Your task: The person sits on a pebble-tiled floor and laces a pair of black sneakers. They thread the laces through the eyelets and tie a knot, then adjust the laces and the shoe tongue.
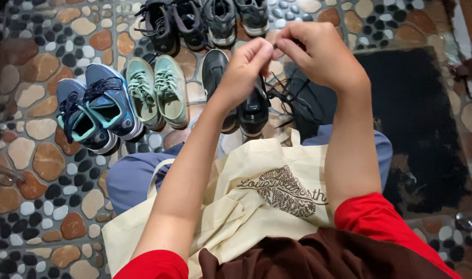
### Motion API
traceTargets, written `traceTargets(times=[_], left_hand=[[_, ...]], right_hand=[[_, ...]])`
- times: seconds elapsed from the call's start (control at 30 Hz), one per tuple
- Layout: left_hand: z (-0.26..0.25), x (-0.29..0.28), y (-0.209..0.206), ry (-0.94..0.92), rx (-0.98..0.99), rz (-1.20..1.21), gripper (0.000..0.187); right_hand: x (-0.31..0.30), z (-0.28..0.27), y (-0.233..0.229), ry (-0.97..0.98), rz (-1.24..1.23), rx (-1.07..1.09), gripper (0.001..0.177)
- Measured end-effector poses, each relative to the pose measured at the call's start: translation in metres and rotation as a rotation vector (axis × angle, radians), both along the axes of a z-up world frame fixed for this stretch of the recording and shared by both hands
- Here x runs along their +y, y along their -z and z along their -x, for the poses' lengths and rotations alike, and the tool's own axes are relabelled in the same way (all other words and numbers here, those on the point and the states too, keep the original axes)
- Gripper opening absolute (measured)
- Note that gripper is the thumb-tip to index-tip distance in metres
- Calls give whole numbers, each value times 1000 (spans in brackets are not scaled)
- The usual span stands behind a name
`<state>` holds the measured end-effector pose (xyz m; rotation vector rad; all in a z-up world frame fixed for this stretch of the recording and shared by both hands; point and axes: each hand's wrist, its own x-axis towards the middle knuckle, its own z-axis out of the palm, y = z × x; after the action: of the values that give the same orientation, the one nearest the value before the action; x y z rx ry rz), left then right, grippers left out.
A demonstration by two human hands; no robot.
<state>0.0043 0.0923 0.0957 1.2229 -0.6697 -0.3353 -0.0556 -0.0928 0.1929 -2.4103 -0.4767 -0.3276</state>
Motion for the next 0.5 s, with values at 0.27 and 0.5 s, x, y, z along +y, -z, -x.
traceTargets(times=[0.27, 0.5], left_hand=[[6, 47, 40, 148, 206, 12, 28], [-8, 86, 81, 136, 577, 283, 23]], right_hand=[[2, -8, 33, -162, -87, 406, 20], [-32, -30, 80, -31, -278, 567, 24]])
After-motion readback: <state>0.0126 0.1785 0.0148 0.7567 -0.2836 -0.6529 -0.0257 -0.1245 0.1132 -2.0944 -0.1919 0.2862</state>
